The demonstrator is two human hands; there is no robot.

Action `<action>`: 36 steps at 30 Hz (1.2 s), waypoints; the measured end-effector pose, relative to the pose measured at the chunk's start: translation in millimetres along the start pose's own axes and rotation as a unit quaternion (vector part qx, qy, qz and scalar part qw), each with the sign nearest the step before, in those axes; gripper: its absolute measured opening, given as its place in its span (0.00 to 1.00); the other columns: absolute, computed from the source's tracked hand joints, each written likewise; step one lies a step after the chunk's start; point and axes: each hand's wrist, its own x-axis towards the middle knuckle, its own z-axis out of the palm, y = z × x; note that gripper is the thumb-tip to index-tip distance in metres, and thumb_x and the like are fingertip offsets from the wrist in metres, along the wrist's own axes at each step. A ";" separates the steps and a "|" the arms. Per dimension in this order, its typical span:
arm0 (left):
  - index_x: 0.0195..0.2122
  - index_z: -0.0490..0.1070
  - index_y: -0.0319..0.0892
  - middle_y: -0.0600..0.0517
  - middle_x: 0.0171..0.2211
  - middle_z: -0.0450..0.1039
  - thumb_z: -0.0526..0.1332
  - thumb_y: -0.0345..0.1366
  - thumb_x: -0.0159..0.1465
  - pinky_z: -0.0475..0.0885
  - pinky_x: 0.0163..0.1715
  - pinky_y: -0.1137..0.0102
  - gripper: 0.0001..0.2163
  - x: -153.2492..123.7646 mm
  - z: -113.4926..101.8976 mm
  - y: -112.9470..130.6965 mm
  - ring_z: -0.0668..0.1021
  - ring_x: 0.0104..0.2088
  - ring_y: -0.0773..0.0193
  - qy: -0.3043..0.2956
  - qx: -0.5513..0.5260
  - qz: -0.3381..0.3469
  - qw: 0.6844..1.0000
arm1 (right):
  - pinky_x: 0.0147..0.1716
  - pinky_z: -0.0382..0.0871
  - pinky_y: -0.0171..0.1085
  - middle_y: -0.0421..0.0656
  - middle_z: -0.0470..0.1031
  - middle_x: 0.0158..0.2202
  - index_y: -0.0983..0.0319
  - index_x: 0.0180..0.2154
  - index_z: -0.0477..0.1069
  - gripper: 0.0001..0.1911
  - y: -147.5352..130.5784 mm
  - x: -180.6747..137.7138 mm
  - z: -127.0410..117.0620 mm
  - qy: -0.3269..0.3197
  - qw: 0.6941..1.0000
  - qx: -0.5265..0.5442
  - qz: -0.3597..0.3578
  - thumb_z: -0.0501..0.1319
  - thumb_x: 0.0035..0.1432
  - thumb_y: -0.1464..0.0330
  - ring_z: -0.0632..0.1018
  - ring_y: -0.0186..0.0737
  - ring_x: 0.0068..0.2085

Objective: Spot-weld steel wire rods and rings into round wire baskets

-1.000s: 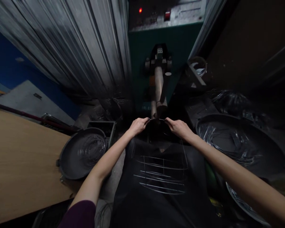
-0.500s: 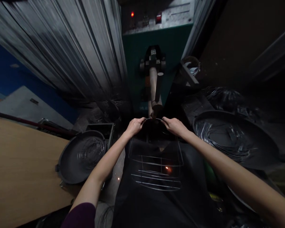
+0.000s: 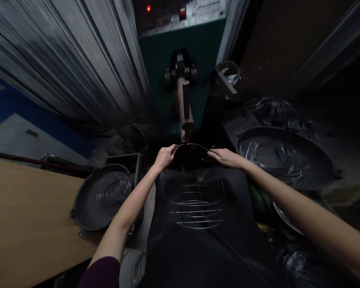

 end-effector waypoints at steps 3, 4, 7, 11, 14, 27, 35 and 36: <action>0.48 0.73 0.42 0.49 0.39 0.77 0.52 0.43 0.67 0.68 0.43 0.72 0.16 -40.0 -9.7 -2.1 0.78 0.41 0.64 0.014 -0.167 -0.020 0.986 | 0.34 0.63 0.34 0.45 0.73 0.29 0.62 0.37 0.69 0.16 0.9 -25.9 7.7 0.111 0.994 0.005 -0.006 0.45 0.65 0.63 0.75 0.41 0.31; 0.47 0.73 0.41 0.49 0.38 0.77 0.52 0.46 0.66 0.68 0.44 0.72 0.18 -59.1 -9.5 -4.6 0.77 0.41 0.64 0.032 -0.224 -0.050 0.973 | 0.32 0.62 0.34 0.44 0.72 0.27 0.61 0.37 0.69 0.16 1.4 -34.2 8.2 0.149 0.989 0.010 -0.003 0.45 0.65 0.63 0.74 0.40 0.29; 0.35 0.76 0.37 0.48 0.31 0.77 0.58 0.54 0.59 0.70 0.41 0.70 0.21 -122.6 10.9 -9.4 0.77 0.36 0.62 0.072 -0.359 -0.212 0.906 | 0.29 0.60 0.34 0.42 0.70 0.24 0.61 0.37 0.70 0.17 3.6 -54.5 5.4 0.239 0.970 0.038 0.019 0.46 0.64 0.61 0.71 0.38 0.26; 0.33 0.76 0.36 0.43 0.28 0.76 0.60 0.56 0.56 0.72 0.34 0.66 0.24 -172.8 57.4 6.2 0.78 0.32 0.57 -0.105 -0.570 -0.380 0.721 | 0.30 0.60 0.34 0.42 0.71 0.25 0.62 0.36 0.70 0.19 6.8 -65.6 4.2 0.322 0.939 0.118 0.041 0.46 0.63 0.58 0.70 0.36 0.26; 0.37 0.75 0.38 0.45 0.29 0.76 0.56 0.51 0.62 0.72 0.32 0.69 0.20 -165.3 66.1 28.2 0.79 0.32 0.61 -0.017 -0.669 -0.415 0.617 | 0.34 0.63 0.34 0.44 0.75 0.31 0.63 0.40 0.70 0.19 13.0 -69.5 12.7 0.333 0.920 0.207 0.027 0.48 0.62 0.57 0.73 0.38 0.31; 0.23 0.62 0.42 0.60 0.12 0.54 0.54 0.34 0.61 0.68 0.24 0.73 0.10 -108.2 39.1 33.8 0.62 0.16 0.70 0.182 -0.571 -0.468 0.649 | 0.48 0.65 0.37 0.44 0.77 0.45 0.60 0.47 0.72 0.19 60.0 -102.8 102.1 0.328 0.856 0.391 0.081 0.51 0.61 0.58 0.75 0.40 0.46; 0.17 0.50 0.41 0.60 0.11 0.50 0.56 0.37 0.59 0.62 0.21 0.76 0.17 -82.2 46.4 32.2 0.58 0.15 0.73 0.213 -0.611 -0.361 0.672 | 0.44 0.66 0.48 0.66 0.72 0.46 0.78 0.48 0.69 0.26 201.5 -206.5 140.1 0.233 0.787 0.070 0.567 0.49 0.60 0.62 0.74 0.57 0.48; 0.18 0.52 0.41 0.61 0.11 0.51 0.57 0.38 0.59 0.61 0.21 0.76 0.16 -78.5 50.0 31.4 0.58 0.14 0.73 0.220 -0.607 -0.360 0.673 | 0.42 0.67 0.49 0.68 0.72 0.44 0.79 0.47 0.70 0.27 206.2 -206.5 143.0 0.219 0.787 0.074 0.571 0.49 0.60 0.61 0.74 0.60 0.47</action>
